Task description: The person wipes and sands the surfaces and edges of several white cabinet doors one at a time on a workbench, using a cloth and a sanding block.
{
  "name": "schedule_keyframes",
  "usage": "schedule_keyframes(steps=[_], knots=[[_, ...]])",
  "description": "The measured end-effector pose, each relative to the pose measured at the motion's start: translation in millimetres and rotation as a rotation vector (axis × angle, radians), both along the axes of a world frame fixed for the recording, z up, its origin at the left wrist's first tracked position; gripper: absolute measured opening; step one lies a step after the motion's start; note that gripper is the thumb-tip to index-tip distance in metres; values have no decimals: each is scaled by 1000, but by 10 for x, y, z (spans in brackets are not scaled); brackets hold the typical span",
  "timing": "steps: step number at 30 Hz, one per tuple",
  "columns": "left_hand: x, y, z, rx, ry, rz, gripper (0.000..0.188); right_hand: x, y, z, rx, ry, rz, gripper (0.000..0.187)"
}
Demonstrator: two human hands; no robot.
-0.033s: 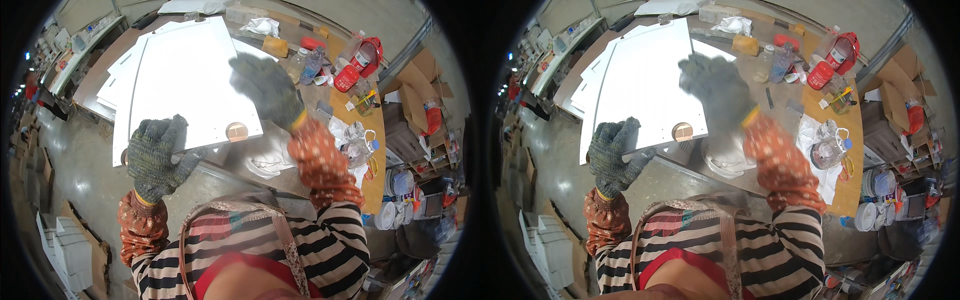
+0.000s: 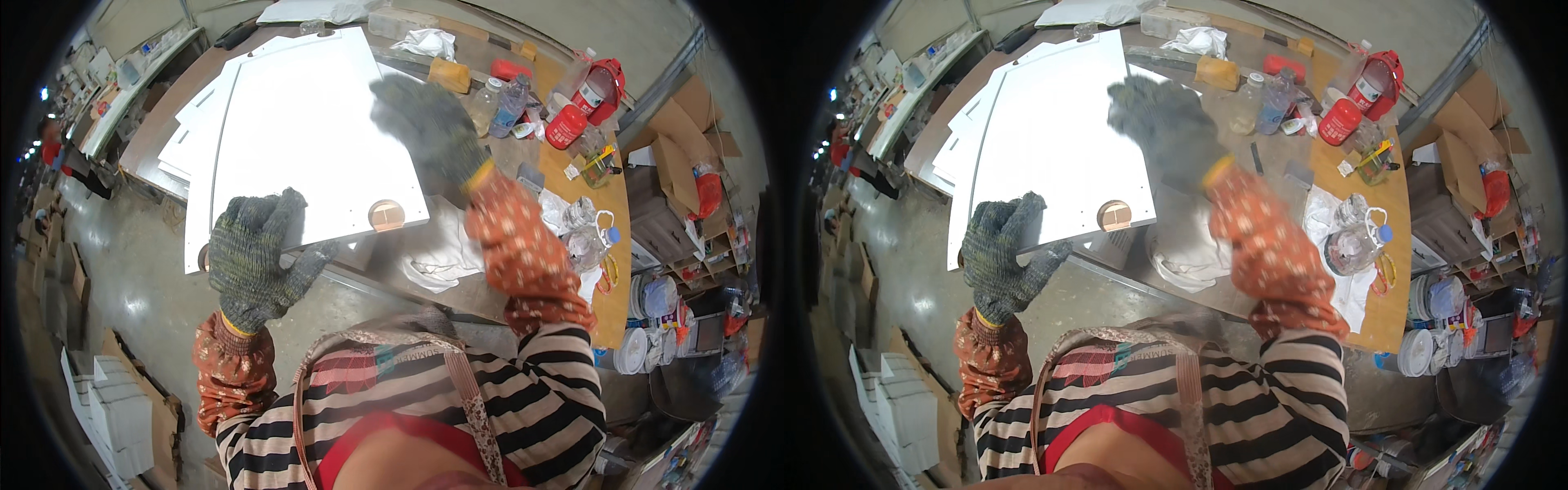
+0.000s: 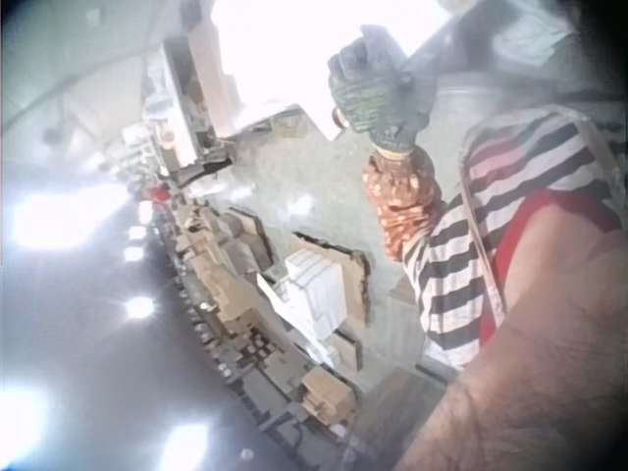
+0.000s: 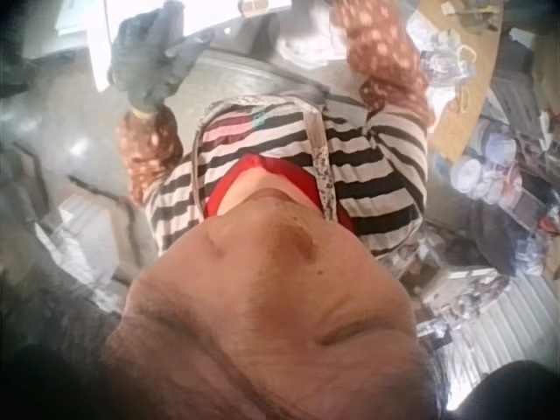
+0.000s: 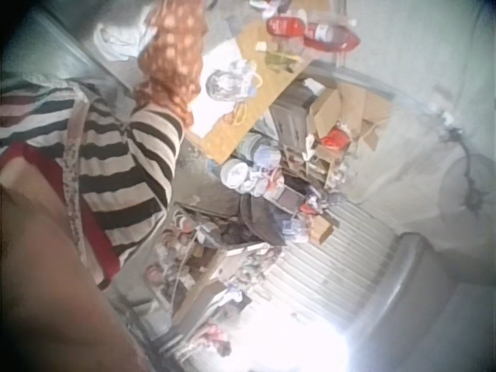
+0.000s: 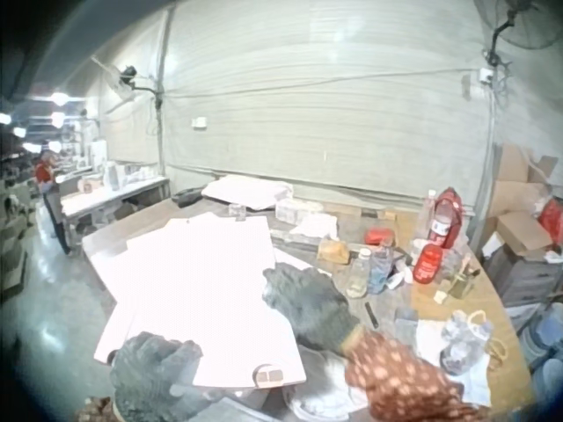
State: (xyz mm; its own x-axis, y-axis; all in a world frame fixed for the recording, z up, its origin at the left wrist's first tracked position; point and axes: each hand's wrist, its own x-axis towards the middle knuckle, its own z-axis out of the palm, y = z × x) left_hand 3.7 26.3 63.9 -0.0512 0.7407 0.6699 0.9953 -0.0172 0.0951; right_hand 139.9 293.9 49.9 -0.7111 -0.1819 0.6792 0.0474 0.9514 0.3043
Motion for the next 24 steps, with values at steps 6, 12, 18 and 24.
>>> schedule_keyframes(steps=[6, 12, 18, 24], knots=[[-10, -22, -15, -8, -18, 43, 58, -129, -137, 64, -119, 35, 26, 15], [-301, -61, -47, -44, -87, -145, 62, 549, -929, -58, -269, -426, -155, 29], [-315, -130, 85, -100, -75, -193, 59, 109, 6, -23, 5, 116, 5, 20], [-319, -27, 78, -69, -203, -201, 36, -469, 1080, 188, -401, -246, -717, 30]])
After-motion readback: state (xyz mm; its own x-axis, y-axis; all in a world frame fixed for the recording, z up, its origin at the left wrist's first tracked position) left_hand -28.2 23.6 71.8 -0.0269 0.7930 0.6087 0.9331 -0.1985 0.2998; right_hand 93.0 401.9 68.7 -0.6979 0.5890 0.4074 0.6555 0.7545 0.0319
